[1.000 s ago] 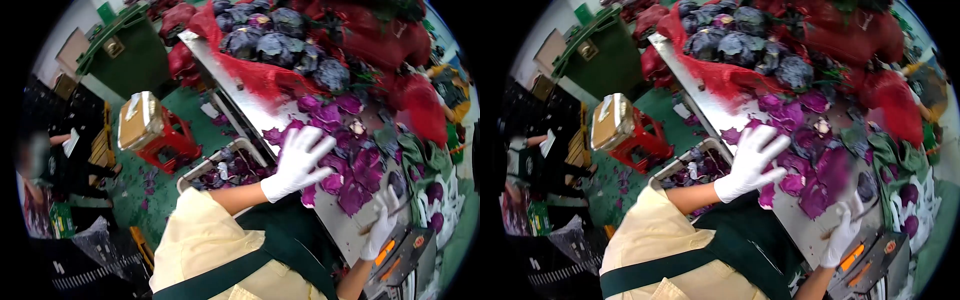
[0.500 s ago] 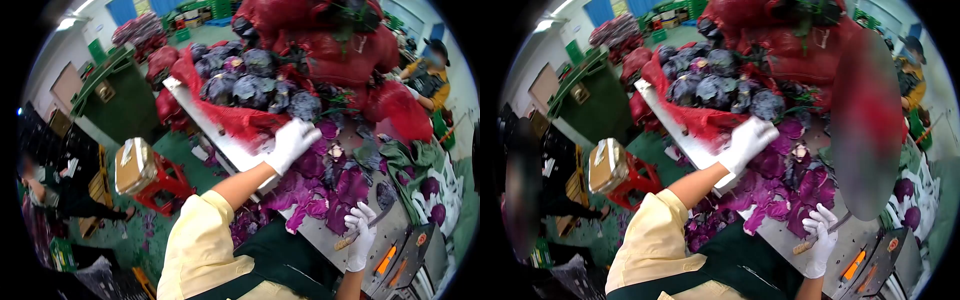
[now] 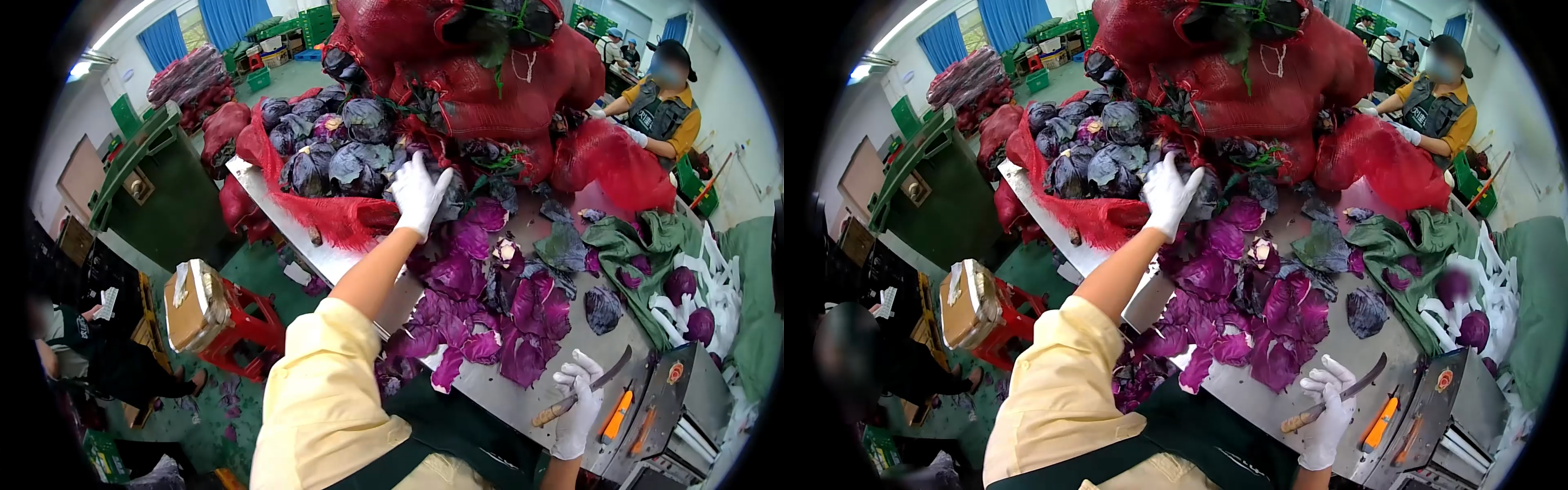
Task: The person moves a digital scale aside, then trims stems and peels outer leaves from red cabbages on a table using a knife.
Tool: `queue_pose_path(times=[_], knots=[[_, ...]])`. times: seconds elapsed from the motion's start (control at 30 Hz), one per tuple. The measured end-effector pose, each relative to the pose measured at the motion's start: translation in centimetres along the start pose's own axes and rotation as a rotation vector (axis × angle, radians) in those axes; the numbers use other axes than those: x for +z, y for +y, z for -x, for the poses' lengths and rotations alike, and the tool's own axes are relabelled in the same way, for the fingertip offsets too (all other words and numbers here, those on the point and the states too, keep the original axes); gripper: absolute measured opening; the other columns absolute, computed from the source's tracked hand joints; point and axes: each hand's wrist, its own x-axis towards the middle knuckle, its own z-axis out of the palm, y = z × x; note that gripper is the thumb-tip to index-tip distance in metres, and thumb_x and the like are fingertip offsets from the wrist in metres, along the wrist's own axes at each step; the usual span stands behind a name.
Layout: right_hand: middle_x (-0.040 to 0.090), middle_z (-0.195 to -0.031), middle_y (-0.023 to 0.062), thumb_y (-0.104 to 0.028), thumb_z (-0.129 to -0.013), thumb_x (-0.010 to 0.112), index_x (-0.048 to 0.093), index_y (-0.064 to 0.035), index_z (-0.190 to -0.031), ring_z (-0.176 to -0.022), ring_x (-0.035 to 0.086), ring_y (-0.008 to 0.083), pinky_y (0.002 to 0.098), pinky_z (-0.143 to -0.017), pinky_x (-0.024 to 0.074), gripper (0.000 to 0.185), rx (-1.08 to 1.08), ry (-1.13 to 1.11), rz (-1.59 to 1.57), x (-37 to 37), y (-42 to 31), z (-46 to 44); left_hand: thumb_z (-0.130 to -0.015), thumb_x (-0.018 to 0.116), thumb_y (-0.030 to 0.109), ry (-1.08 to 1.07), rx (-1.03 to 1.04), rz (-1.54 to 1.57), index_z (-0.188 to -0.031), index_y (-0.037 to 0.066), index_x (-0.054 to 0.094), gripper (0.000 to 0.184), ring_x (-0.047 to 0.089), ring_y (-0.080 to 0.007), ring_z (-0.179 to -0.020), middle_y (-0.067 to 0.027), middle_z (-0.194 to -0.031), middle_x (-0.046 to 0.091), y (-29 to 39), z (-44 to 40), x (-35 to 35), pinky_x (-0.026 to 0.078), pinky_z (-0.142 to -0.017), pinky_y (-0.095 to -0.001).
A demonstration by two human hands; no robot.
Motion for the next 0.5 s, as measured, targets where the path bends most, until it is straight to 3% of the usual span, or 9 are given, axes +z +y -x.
queue_pose_path(times=[0.07,0.2,0.27,0.3,0.33,0.4,0.43,0.5], knots=[[0.067,-0.099,0.0150,-0.006,-0.091,0.046,0.054,0.0067,-0.127,-0.080,0.069,0.0189,0.0261,-0.074,0.0548,0.039,0.009,-0.015,-0.019,0.6,0.9,-0.3,-0.085,0.070,0.053,-0.125,0.042,0.002,-0.134,0.007,0.053,0.069,0.056,-0.0378,-0.102,-0.0196,-0.109,0.058,0.1,3.3,-4.9,0.046,-0.083,-0.0482],[0.067,-0.097,0.0128,-0.008,-0.091,0.047,0.055,0.0077,-0.125,-0.078,0.068,0.0163,0.0254,-0.072,0.0543,0.038,0.064,-0.152,-0.088,2.5,0.4,-0.5,-0.086,0.071,0.041,-0.125,0.223,0.164,-0.123,0.008,0.060,0.051,0.057,-0.0356,-0.100,-0.0189,-0.107,0.058,-1.2,7.7,-8.2,0.046,-0.083,-0.0469],[0.068,-0.095,0.0122,-0.010,-0.090,0.049,0.055,0.0077,-0.124,-0.075,0.067,0.0152,0.0248,-0.070,0.0539,0.039,0.088,-0.218,-0.143,3.1,-0.8,0.7,-0.089,0.070,0.036,0.228,0.295,0.448,-0.120,0.007,0.062,0.043,0.057,-0.0364,-0.100,-0.0188,-0.106,0.059,-1.3,4.7,-7.4,0.047,-0.085,-0.0469],[0.068,-0.092,0.0133,-0.010,-0.087,0.051,0.055,0.0085,-0.124,-0.070,0.065,0.0155,0.0249,-0.064,0.0527,0.041,0.120,-0.243,-0.163,2.8,-0.7,1.1,-0.091,0.068,0.034,0.214,0.211,0.455,-0.120,0.007,0.062,0.041,0.059,-0.0385,-0.102,-0.0201,-0.109,0.059,-1.0,2.9,-7.5,0.049,-0.089,-0.0467],[0.068,-0.092,0.0133,-0.010,-0.087,0.051,0.055,0.0085,-0.124,-0.070,0.065,0.0155,0.0249,-0.064,0.0527,0.041,0.126,-0.231,-0.160,2.5,-0.7,1.9,-0.092,0.066,0.039,0.097,0.065,0.445,-0.117,0.006,0.066,0.042,0.062,-0.0389,-0.107,-0.0219,-0.115,0.063,-0.6,1.3,-7.3,0.050,-0.092,-0.0455],[0.068,-0.088,0.0148,-0.008,-0.084,0.052,0.055,0.0097,-0.123,-0.066,0.064,0.0162,0.0254,-0.058,0.0510,0.043,0.369,-0.430,-0.294,2.0,-0.9,4.2,-0.092,0.063,0.044,-0.482,0.062,0.459,-0.114,0.005,0.069,0.045,0.064,-0.0378,-0.110,-0.0235,-0.118,0.065,-0.8,-0.5,-5.3,0.049,-0.094,-0.0435],[0.068,-0.087,0.0157,-0.006,-0.083,0.053,0.054,0.0112,-0.124,-0.064,0.063,0.0168,0.0268,-0.055,0.0498,0.044,0.485,-0.450,-0.276,1.9,-0.9,5.6,-0.091,0.063,0.047,-0.458,0.067,0.487,-0.113,0.006,0.070,0.047,0.065,-0.0371,-0.110,-0.0236,-0.118,0.066,-0.5,0.6,-4.4,0.049,-0.095,-0.0430],[0.068,-0.087,0.0144,-0.015,-0.091,0.058,0.054,0.0090,-0.127,-0.066,0.063,0.0164,0.0275,-0.063,0.0520,0.043,0.583,-0.554,-0.197,2.0,-1.3,8.3,-0.088,0.065,0.049,-0.367,0.168,0.494,-0.116,0.008,0.070,0.050,0.063,-0.0372,-0.111,-0.0208,-0.119,0.066,0.7,3.8,-5.3,0.049,-0.096,-0.0429]])
